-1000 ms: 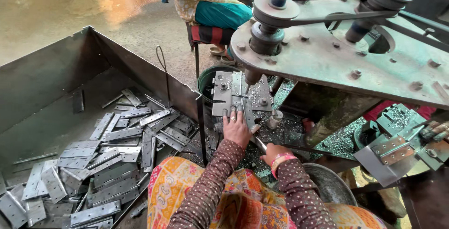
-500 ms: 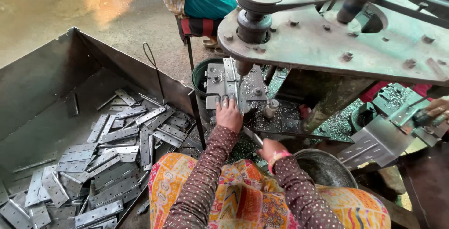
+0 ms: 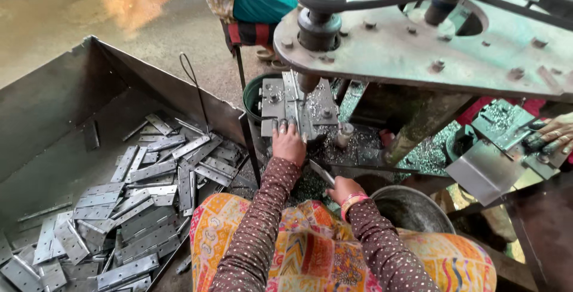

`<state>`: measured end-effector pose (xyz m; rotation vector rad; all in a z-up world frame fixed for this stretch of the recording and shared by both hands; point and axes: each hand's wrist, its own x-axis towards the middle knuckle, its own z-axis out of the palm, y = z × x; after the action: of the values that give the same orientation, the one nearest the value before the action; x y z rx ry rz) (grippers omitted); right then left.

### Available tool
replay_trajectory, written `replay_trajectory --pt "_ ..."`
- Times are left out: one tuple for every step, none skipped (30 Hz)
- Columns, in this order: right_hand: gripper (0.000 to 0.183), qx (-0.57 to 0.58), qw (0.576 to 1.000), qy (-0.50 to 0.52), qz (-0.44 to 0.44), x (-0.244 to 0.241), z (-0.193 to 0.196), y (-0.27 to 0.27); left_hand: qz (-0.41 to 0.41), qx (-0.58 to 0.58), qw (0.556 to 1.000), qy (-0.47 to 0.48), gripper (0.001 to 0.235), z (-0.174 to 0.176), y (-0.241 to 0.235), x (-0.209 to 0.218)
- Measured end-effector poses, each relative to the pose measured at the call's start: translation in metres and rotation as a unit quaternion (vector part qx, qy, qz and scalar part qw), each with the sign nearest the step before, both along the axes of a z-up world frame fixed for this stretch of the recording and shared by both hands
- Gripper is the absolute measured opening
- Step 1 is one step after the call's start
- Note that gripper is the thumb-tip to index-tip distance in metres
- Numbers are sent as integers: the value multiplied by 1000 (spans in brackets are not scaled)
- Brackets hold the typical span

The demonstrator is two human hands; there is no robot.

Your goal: The person picks up metal plates from a bin, positions them one by one into a jig on a machine, and pulls a lever to drill holes into the plates.

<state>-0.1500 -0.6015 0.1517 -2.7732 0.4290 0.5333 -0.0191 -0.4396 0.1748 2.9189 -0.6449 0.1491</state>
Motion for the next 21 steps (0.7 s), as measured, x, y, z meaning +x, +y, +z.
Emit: replay_trajectory --pt "36 13 999 34 -5 7 2 -3 0 -2 1000 1 32 2 -1 -2" --pt "38 -11 999 46 -3 16 5 -6 1 -5 1000 2 33 3 -2 -4" --pt "40 -33 998 57 1 24 7 -7 4 -5 1000 2 33 5 -1 -4" --pt "41 -55 996 68 5 31 7 -9 6 -15 1000 -2 31 6 -2 -2" --pt "40 -37 997 73 3 28 2 -8 7 -21 1000 0 30 4 -2 -5" --pt "38 -18 997 78 1 24 -6 -8 7 -27 1000 2 28 2 -2 -6" --pt "37 -1 996 85 -1 19 -14 -10 14 -30 999 -5 28 0 -3 -7" --pt "39 15 998 57 -9 6 -26 -9 20 -33 999 -12 28 -3 -3 -8" --pt "41 30 999 26 -17 -8 -38 -7 27 -37 999 -22 28 -3 -5 -6" --pt "43 44 999 -4 -25 -16 -48 -6 26 -36 998 -44 29 -4 -5 -4" --pt "42 17 999 -30 -24 -17 -55 -9 28 -38 997 -69 30 -4 -6 0" --pt "42 -10 998 -56 -23 -17 -61 -11 31 -39 994 -94 32 -3 -6 4" --pt "41 -31 997 -70 -23 -29 -68 -6 29 -38 996 -70 30 -9 -1 -4" --pt "42 -13 999 -46 -21 -37 -71 -3 27 -36 998 -45 28 -14 4 -14" --pt "43 5 999 -34 -24 -29 -67 -4 20 -37 999 -33 26 -14 4 -11" --pt "43 22 999 -22 -27 -19 -61 -6 14 -26 999 -33 29 -13 3 -8" --pt "42 25 999 0 -24 -2 -48 -12 13 -21 999 -37 32 -9 -1 1" --pt "41 27 999 21 -21 15 -35 -17 12 -15 999 -41 36 -6 -5 10" --pt "40 33 998 52 -19 22 -28 -19 17 0 1000 -19 34 -8 -8 12" --pt "42 4 999 54 -6 33 -22 -21 22 15 1000 3 34 -9 -13 17" --pt "44 -24 998 55 7 40 -20 -21 26 32 999 24 36 -10 -16 24"
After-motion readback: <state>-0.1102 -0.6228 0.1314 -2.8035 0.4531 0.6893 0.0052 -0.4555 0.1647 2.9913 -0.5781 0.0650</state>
